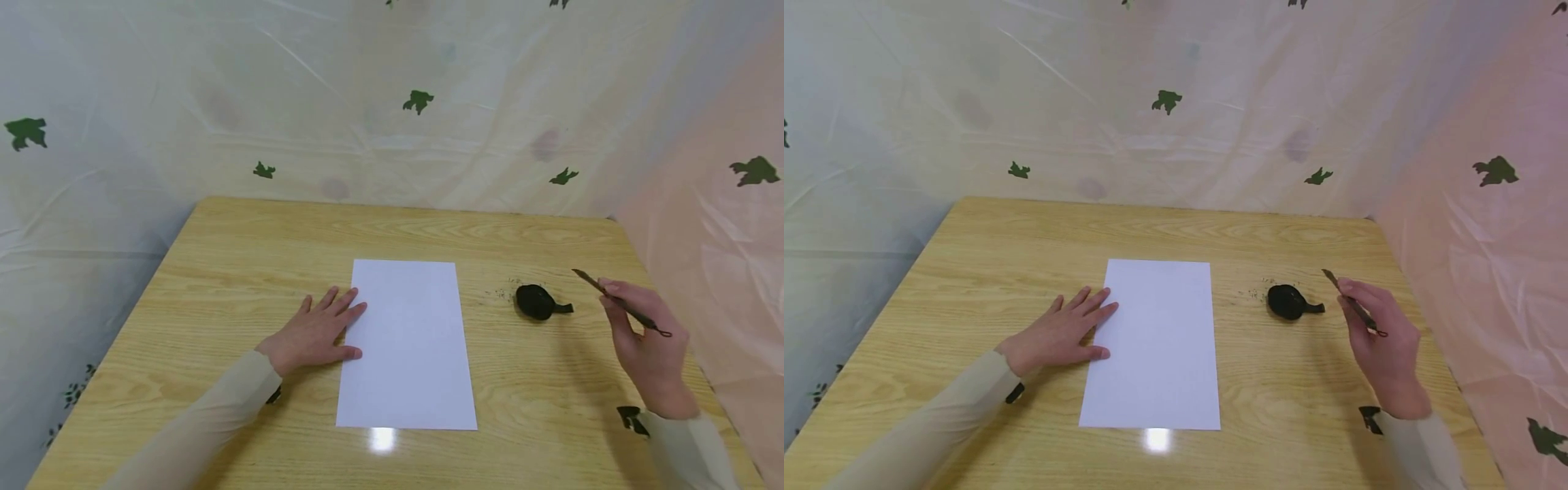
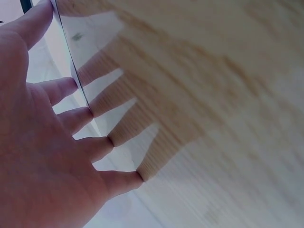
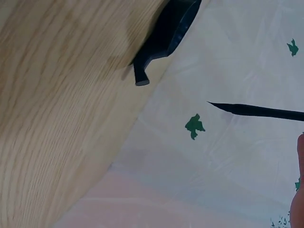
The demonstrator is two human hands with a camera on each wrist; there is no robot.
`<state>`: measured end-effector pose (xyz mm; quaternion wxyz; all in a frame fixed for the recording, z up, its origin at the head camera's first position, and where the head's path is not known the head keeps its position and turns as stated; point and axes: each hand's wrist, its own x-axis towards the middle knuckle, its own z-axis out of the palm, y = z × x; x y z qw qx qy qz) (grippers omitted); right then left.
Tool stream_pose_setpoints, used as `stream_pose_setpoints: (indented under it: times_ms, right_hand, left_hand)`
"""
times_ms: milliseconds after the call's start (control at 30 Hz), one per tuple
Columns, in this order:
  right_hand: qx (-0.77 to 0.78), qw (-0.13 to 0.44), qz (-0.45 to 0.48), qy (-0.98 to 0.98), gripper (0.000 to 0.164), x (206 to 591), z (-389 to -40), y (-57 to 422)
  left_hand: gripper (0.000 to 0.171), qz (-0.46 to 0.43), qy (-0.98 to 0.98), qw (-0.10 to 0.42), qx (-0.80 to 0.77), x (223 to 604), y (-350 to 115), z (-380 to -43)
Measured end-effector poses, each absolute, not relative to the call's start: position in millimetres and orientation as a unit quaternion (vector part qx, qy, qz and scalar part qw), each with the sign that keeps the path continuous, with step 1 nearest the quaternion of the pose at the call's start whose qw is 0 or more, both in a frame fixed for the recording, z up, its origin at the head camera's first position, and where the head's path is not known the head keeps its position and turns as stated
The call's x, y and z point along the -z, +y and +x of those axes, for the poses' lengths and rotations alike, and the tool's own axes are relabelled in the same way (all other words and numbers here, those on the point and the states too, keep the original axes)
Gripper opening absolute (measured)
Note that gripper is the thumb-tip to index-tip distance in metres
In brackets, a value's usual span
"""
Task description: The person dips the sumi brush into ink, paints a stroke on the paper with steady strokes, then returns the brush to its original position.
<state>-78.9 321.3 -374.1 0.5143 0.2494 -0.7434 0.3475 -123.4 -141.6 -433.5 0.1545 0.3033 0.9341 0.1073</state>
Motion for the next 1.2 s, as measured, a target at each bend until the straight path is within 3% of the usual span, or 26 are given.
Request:
stream_pose_setpoints:
  times_ms: [300, 700, 1200]
  right_hand:
    - [-0.367, 0.459, 0.179, -0.789, 0.014, 378, -77, 325]
    - [-0.44, 0.45, 0.159, -0.761, 0.025, 383, -90, 329]
    - [-0.653, 0.397, 0.149, -0.627, 0.033, 402, -108, 334]
  left_hand:
    - [0.084, 0.302, 0.935, 0.154, -0.108, 434, -141, -123]
    - [0.086, 0.301, 0.936, 0.152, -0.104, 438, -141, -126]
    - [0.085, 0.298, 0.936, 0.153, -0.108, 438, -140, -124]
